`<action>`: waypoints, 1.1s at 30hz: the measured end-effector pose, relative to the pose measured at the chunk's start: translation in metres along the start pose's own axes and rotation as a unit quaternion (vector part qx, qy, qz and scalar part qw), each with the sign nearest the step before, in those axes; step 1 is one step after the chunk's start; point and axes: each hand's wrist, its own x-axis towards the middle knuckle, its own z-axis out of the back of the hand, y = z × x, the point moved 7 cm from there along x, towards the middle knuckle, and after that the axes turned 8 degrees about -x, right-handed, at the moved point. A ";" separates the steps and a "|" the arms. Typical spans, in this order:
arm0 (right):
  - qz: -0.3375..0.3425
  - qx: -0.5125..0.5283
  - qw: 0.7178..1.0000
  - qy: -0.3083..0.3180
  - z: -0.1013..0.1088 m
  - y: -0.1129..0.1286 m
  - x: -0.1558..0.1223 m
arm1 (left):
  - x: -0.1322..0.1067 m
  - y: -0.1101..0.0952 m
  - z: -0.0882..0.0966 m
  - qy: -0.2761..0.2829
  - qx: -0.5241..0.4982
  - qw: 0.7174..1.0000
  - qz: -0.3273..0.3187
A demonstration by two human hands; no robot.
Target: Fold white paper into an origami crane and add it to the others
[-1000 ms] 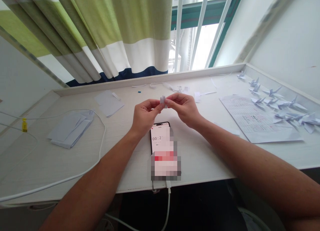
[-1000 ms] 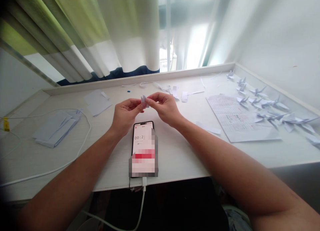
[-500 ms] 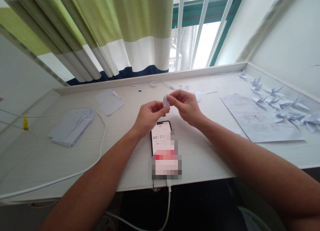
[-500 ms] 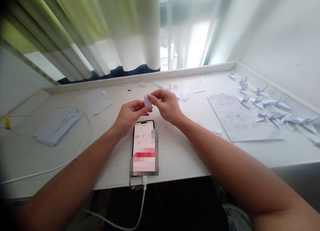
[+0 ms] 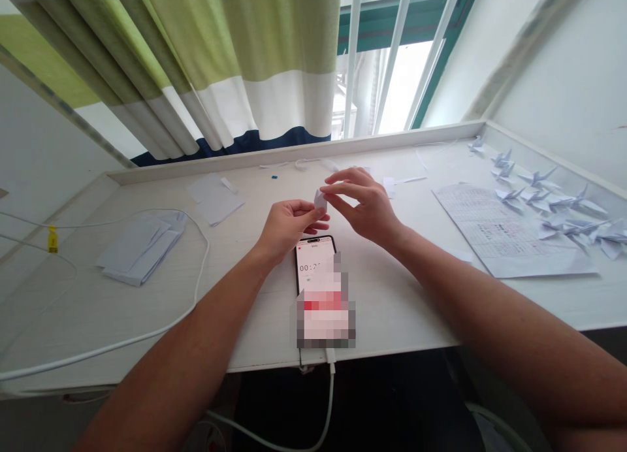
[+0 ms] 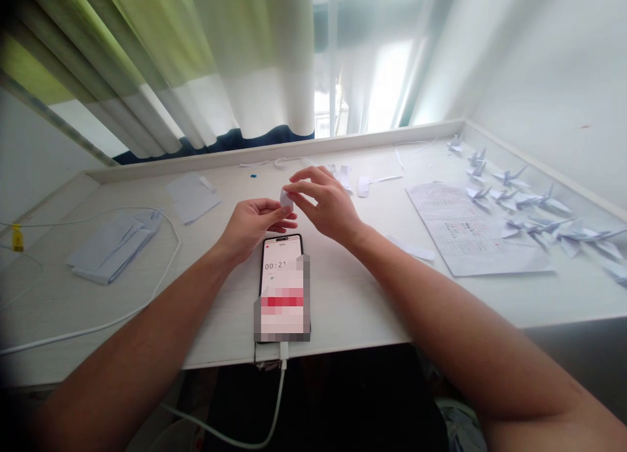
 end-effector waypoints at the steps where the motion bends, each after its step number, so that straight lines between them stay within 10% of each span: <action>1: 0.002 -0.003 1.000 0.005 0.000 0.001 0.000 | 0.000 0.000 0.001 -0.001 0.001 1.000 0.000; 23: 0.050 0.020 0.993 0.110 -0.012 0.022 -0.005 | 0.001 -0.013 0.014 -0.016 -0.027 0.999 -0.010; 33: -0.189 0.151 0.969 0.041 -0.019 -0.010 -0.011 | -0.001 -0.014 0.003 -0.011 0.011 0.997 -0.075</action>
